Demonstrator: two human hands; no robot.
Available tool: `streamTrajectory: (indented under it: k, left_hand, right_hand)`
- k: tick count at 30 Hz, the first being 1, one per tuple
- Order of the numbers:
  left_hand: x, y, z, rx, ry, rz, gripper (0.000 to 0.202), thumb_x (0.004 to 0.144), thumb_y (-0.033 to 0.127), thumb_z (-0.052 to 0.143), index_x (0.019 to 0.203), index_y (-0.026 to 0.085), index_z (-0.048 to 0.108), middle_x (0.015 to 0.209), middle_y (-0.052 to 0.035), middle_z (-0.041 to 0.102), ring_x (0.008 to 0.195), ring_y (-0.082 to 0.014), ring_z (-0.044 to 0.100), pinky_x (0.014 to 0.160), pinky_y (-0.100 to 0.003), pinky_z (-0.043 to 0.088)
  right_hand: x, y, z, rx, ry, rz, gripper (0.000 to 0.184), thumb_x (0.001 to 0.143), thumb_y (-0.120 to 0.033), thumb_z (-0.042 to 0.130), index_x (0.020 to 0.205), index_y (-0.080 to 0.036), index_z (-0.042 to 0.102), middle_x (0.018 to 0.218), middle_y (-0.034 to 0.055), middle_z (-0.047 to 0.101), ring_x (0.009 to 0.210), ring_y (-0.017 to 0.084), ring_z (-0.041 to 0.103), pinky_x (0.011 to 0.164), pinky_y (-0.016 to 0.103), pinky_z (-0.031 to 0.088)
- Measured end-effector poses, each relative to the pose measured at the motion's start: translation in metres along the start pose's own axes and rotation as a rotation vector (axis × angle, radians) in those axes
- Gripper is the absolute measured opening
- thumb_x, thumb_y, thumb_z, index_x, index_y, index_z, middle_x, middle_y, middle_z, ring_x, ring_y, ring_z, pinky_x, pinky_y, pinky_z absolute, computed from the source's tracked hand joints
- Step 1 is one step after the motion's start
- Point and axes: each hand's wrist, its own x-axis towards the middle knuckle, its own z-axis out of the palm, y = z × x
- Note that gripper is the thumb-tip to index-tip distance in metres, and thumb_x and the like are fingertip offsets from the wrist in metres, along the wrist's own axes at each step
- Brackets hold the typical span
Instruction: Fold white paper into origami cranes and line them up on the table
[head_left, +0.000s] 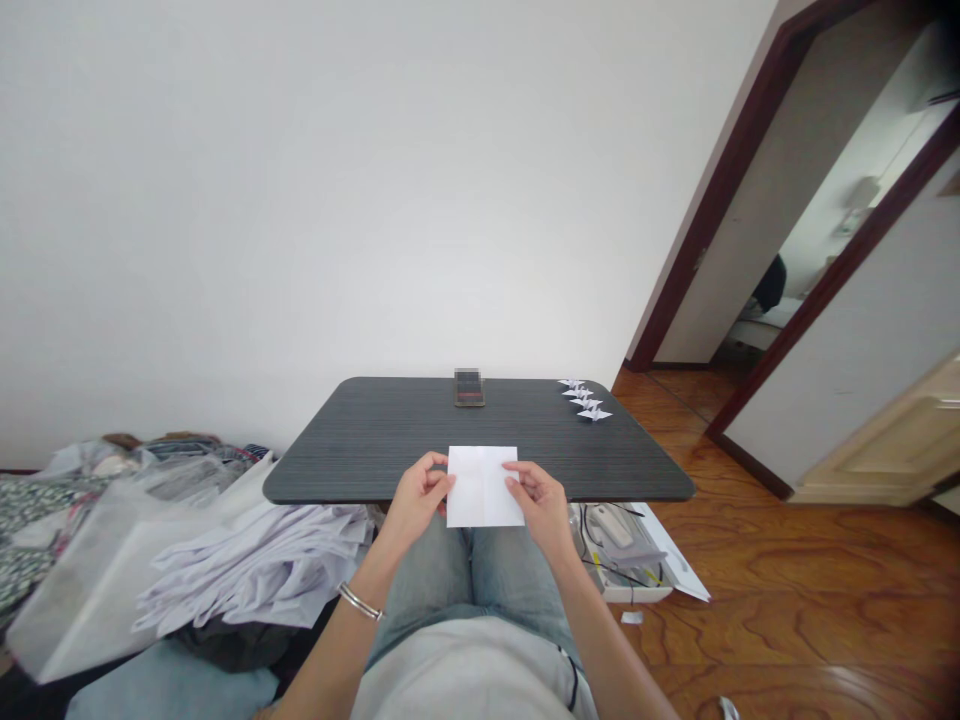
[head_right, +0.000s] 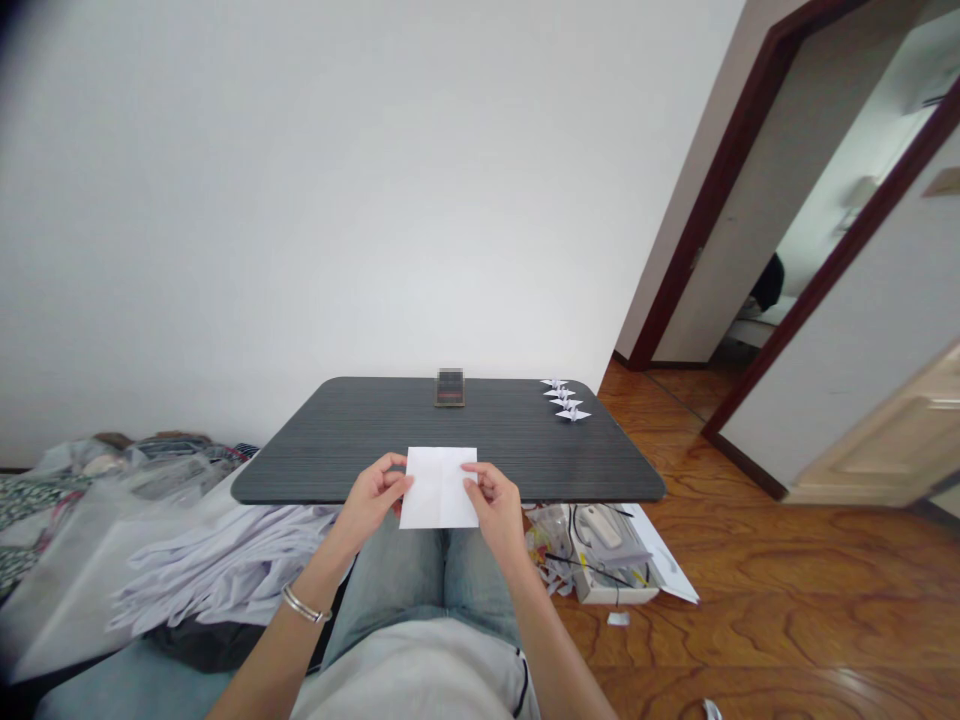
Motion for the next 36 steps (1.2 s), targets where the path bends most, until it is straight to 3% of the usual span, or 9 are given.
streamTrajectory:
  k: [6,13,19,22,25,30,33,36]
  left_hand:
    - [-0.001,0.001,0.000,-0.052,0.010,-0.005,0.037,0.069,0.037,0.065,0.094,0.017,0.047,0.048,0.0070,0.054,0.039,-0.0089,0.048,0.039,-0.018,0.038]
    - [-0.001,0.001,0.000,-0.092,0.031,-0.022,0.039,0.068,0.036,0.065,0.097,0.017,0.046,0.046,0.0090,0.050,0.038,-0.0082,0.046,0.037,-0.018,0.038]
    - [0.000,0.000,-0.003,-0.089,0.036,-0.017,0.042,0.068,0.034,0.065,0.101,0.017,0.046,0.046,0.0099,0.047,0.037,-0.0076,0.045,0.037,-0.017,0.037]
    - [-0.002,0.001,-0.002,-0.104,0.027,-0.008,0.054,0.069,0.033,0.065,0.116,0.016,0.044,0.045,0.0106,0.046,0.038,-0.0072,0.043,0.038,-0.016,0.036]
    - [-0.005,0.002,-0.002,-0.100,0.062,0.091,0.062,0.074,0.033,0.061,0.130,0.020,0.037,0.057,0.0063,0.054,0.047,-0.0089,0.049,0.044,-0.017,0.040]
    - [-0.011,0.003,-0.008,0.157,0.051,0.339,0.027,0.081,0.029,0.052,0.104,0.020,0.065,0.095,-0.0075,0.063,0.078,-0.0174,0.059,0.061,-0.025,0.049]
    - [-0.011,0.004,-0.012,0.302,-0.047,0.415,0.023,0.077,0.021,0.056,0.096,0.022,0.069,0.101,-0.0089,0.063,0.089,-0.0210,0.059,0.068,-0.027,0.049]
    - [-0.010,0.005,-0.012,0.400,-0.101,0.459,0.019,0.073,0.017,0.060,0.087,0.023,0.071,0.096,-0.0082,0.065,0.085,-0.0208,0.061,0.070,-0.028,0.047]
  right_hand:
    - [0.004,0.005,0.001,0.110,0.009,0.026,0.017,0.070,-0.033,0.065,0.075,-0.018,0.061,0.059,-0.0007,0.060,0.051,0.012,0.049,0.048,0.022,0.037]
    - [0.004,0.001,-0.011,0.066,-0.080,0.074,0.019,0.076,-0.034,0.058,0.079,-0.018,0.066,0.060,-0.0002,0.060,0.052,0.013,0.051,0.048,0.023,0.040]
    - [0.002,0.000,-0.016,-0.063,-0.227,-0.130,0.017,0.078,-0.025,0.054,0.083,-0.020,0.070,0.076,0.0032,0.065,0.065,0.016,0.058,0.056,0.024,0.045]
    - [0.002,0.003,-0.015,-0.120,-0.247,-0.183,0.014,0.075,-0.020,0.057,0.079,-0.020,0.071,0.078,0.0049,0.067,0.070,0.018,0.061,0.057,0.024,0.046]
    - [0.002,0.006,-0.014,-0.147,-0.213,-0.207,0.016,0.073,-0.016,0.057,0.076,-0.020,0.072,0.075,0.0047,0.068,0.069,0.018,0.063,0.055,0.024,0.046]
    - [0.003,0.005,-0.015,-0.149,-0.177,-0.226,0.020,0.071,-0.012,0.056,0.077,-0.021,0.072,0.076,0.0037,0.069,0.067,0.017,0.062,0.054,0.023,0.046]
    - [0.002,0.003,-0.015,-0.152,-0.183,-0.233,0.020,0.071,-0.011,0.056,0.077,-0.021,0.072,0.076,0.0041,0.069,0.069,0.017,0.062,0.055,0.024,0.046]
    - [0.001,0.003,-0.015,-0.147,-0.204,-0.235,0.019,0.071,-0.011,0.057,0.077,-0.022,0.072,0.076,0.0041,0.068,0.070,0.018,0.062,0.056,0.024,0.046]
